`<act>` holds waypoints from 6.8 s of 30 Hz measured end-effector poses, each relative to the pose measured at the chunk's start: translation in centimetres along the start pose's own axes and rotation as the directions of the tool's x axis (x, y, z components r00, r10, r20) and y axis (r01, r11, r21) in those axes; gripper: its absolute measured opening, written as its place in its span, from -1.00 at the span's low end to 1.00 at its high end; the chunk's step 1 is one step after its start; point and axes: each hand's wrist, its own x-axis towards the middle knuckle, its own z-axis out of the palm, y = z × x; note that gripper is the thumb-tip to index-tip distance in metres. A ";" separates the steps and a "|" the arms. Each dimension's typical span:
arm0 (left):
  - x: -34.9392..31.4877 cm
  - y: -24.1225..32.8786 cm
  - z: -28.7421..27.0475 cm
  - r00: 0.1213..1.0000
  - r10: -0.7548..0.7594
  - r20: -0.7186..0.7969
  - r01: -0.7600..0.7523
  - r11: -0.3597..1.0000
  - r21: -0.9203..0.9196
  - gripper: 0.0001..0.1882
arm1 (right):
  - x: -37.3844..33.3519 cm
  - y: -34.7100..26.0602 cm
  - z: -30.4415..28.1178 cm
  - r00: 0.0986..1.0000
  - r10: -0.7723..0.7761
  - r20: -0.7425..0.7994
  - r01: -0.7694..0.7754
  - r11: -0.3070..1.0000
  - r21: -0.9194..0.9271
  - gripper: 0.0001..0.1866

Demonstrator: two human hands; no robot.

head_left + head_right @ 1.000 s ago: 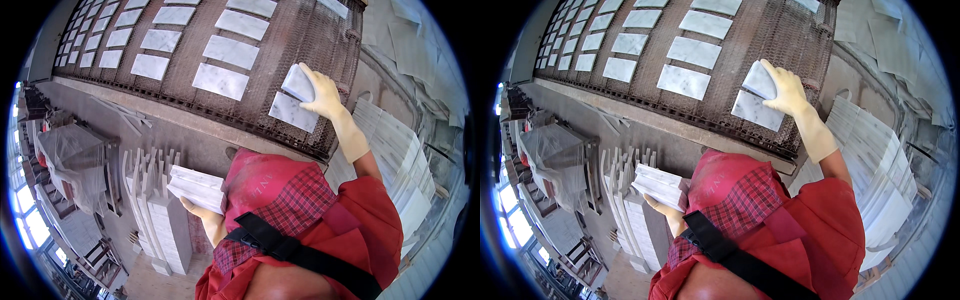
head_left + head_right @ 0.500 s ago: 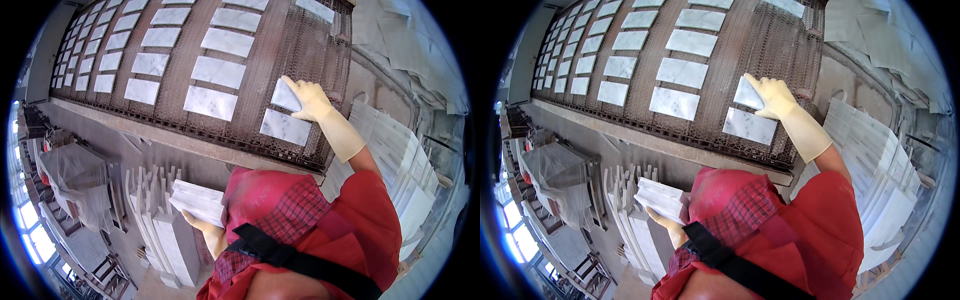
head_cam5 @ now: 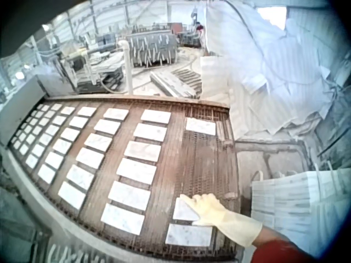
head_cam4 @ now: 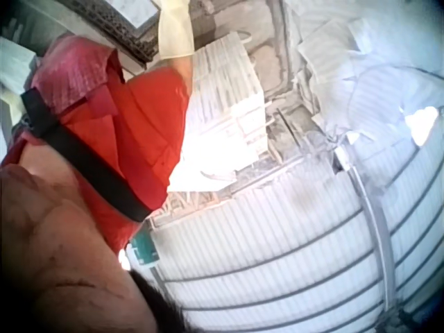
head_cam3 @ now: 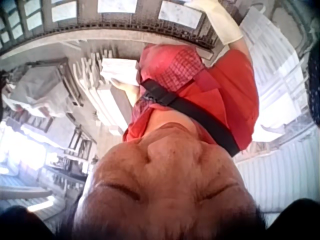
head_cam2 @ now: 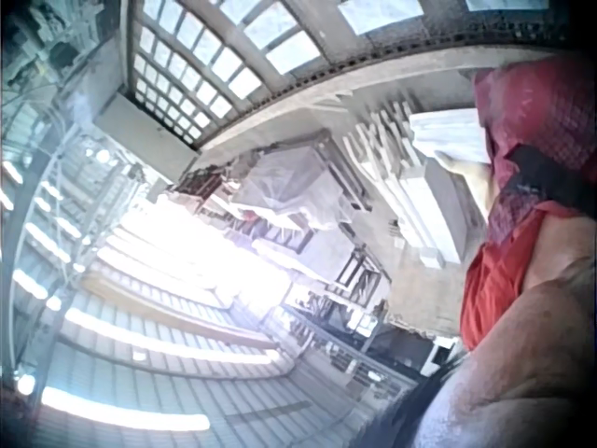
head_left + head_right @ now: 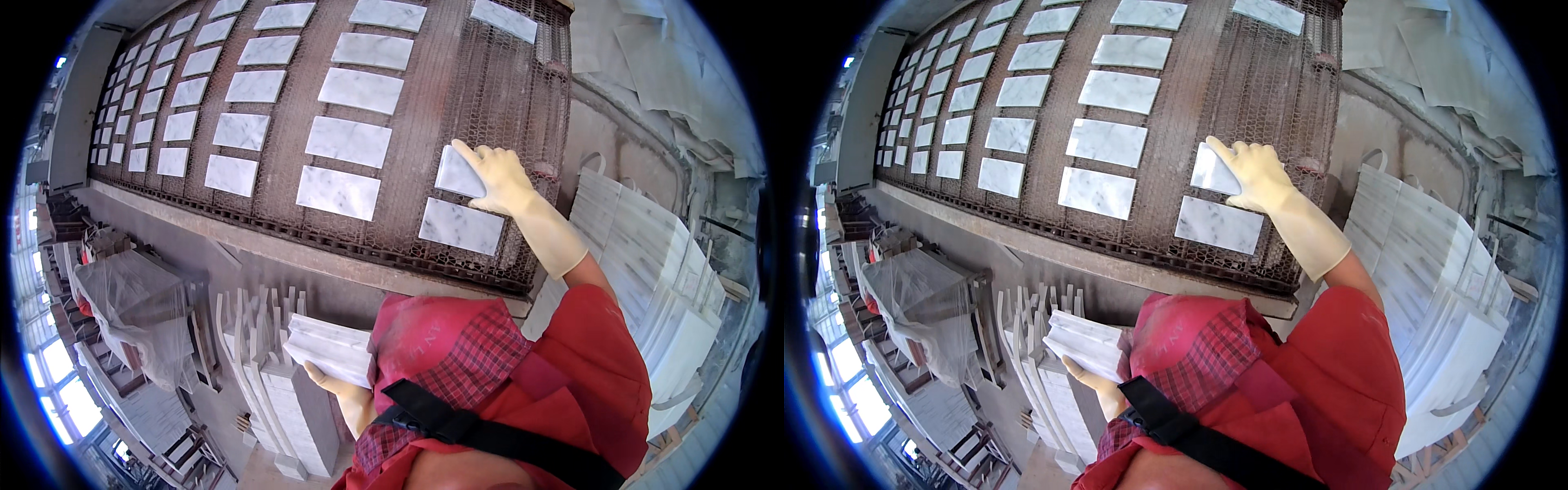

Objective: The person picks up small rectangular tiles and places them in rows on a mesh rack. They then lift larger marble-like slabs from a pallet and place them on the same rack, arranging them in a grid pattern.

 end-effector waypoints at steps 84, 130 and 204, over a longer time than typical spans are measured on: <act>3.9 -4.8 11.6 0.775 -0.346 0.528 0.373 0.926 0.060 -0.06 | -4.7 -4.6 1.7 0.946 0.312 -0.084 -0.026 0.332 0.943 -0.38; 2.6 -3.8 9.0 0.819 -0.271 0.506 0.369 0.924 -0.102 0.03 | -8.7 -9.1 -0.1 0.931 -0.346 0.115 -0.060 0.167 0.984 -0.06; -1.1 -4.5 12.5 0.595 -0.335 0.731 -0.090 0.876 0.475 -0.35 | -19.2 4.6 5.2 0.979 0.085 0.187 -0.194 0.094 0.976 0.03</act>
